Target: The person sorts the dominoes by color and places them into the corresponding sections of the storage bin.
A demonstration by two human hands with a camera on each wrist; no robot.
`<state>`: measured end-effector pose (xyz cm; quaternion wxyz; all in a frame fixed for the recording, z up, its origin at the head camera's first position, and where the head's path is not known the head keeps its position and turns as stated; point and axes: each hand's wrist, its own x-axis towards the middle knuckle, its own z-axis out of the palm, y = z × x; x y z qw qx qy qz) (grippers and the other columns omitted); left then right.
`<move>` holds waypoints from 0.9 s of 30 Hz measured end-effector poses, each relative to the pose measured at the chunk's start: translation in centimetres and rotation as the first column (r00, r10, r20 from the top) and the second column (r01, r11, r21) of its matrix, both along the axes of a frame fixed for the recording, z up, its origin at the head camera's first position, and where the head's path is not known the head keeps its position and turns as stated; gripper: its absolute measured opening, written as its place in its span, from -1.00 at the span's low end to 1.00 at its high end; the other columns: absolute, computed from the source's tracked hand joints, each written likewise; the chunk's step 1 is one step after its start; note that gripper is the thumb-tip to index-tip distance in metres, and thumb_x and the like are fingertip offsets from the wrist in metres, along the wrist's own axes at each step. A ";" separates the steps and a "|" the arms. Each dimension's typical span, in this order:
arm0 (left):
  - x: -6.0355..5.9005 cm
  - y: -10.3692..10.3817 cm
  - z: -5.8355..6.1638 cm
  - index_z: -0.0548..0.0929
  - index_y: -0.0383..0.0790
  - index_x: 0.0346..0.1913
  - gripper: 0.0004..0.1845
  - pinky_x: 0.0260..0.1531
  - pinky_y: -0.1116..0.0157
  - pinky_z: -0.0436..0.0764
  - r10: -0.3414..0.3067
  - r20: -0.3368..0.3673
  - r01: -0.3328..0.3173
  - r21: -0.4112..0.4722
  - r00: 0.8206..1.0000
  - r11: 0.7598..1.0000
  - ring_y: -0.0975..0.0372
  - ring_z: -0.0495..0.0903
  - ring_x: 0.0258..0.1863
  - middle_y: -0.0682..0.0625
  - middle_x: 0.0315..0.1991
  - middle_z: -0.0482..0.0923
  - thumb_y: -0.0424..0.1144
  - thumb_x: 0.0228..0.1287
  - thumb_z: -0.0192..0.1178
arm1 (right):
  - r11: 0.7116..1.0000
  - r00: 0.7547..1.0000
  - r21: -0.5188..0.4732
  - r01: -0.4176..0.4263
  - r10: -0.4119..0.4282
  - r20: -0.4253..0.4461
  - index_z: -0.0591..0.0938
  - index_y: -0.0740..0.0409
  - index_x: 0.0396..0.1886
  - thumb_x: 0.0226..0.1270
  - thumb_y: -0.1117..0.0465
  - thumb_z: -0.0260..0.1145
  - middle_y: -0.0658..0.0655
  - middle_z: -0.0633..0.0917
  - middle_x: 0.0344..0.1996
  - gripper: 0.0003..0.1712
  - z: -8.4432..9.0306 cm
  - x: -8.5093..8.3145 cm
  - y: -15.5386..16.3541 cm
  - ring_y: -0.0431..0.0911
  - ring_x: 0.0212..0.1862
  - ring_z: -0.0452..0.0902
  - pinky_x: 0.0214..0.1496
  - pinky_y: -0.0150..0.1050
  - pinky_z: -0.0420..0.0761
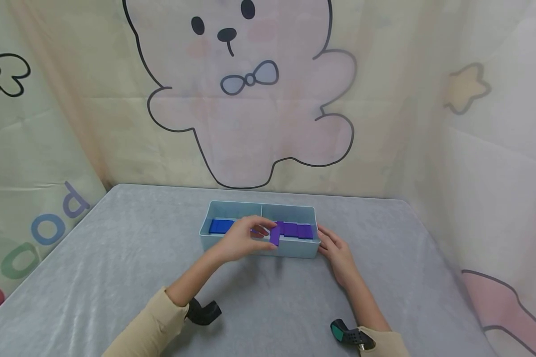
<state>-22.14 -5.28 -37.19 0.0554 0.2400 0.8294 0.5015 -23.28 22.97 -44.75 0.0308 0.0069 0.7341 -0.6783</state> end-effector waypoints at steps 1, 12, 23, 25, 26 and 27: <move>-0.1 -0.1 0.0 0.70 -0.32 0.22 -0.49 0.11 0.19 0.71 0.004 0.000 -0.004 0.006 1.000 1.000 -0.08 0.67 0.12 -0.16 0.13 0.70 -0.28 0.23 0.56 | 1.000 1.000 0.001 0.001 -0.001 0.001 0.25 0.34 0.63 0.77 0.00 0.02 0.39 0.36 0.54 -0.31 0.0 0.0 0.0 -0.45 0.00 0.63 0.12 -0.53 0.61; -0.9 -1.0 -0.4 0.71 -0.26 0.23 -0.52 0.10 0.14 0.72 0.076 -0.011 -0.076 0.004 0.997 0.997 -0.05 0.65 0.13 -0.13 0.19 0.66 -0.25 0.28 0.53 | 1.000 1.000 -0.009 0.003 -0.003 0.005 0.26 0.35 0.63 0.76 0.00 0.03 0.33 0.40 0.51 -0.31 -0.1 -0.1 0.0 -0.44 0.00 0.63 0.13 -0.52 0.61; -2.3 -0.9 -0.7 0.71 -0.23 0.22 -0.53 -0.05 0.09 0.76 0.158 0.039 -0.156 -0.049 0.987 0.987 -0.06 0.69 0.07 -0.27 0.23 0.60 -0.25 0.28 0.53 | 1.000 1.000 -0.001 0.010 -0.010 0.024 0.24 0.35 0.64 0.76 0.01 0.03 0.41 0.31 0.57 -0.30 0.1 0.1 -0.1 -0.46 0.00 0.60 0.12 -0.55 0.59; -2.7 -0.7 -0.7 0.71 -0.23 0.22 -0.53 -0.05 0.07 0.76 0.178 0.052 -0.175 -0.062 0.983 0.983 -0.07 0.68 0.09 -0.27 0.22 0.60 -0.26 0.27 0.53 | 1.000 1.000 -0.001 0.007 -0.007 0.027 0.23 0.34 0.64 0.76 0.00 0.03 0.41 0.29 0.58 -0.30 0.1 0.0 -0.1 -0.46 0.01 0.60 0.12 -0.55 0.58; -2.9 -0.6 -0.7 0.71 -0.23 0.21 -0.53 -0.04 0.06 0.75 0.188 0.053 -0.184 -0.071 0.981 0.980 -0.08 0.67 0.11 -0.27 0.22 0.61 -0.26 0.26 0.54 | 1.000 1.000 -0.001 0.006 -0.006 0.027 0.23 0.34 0.64 0.76 0.00 0.03 0.41 0.29 0.58 -0.30 0.1 0.0 -0.1 -0.46 0.01 0.60 0.12 -0.55 0.58; -3.1 -0.5 -0.7 0.72 -0.22 0.21 -0.54 -0.02 0.04 0.75 0.197 0.059 -0.192 -0.077 0.979 0.978 -0.09 0.65 0.14 -0.26 0.23 0.61 -0.26 0.26 0.54 | 1.000 1.000 -0.003 0.007 -0.007 0.025 0.23 0.34 0.64 0.76 0.01 0.03 0.41 0.29 0.58 -0.30 0.1 0.0 0.0 -0.46 0.01 0.60 0.12 -0.55 0.59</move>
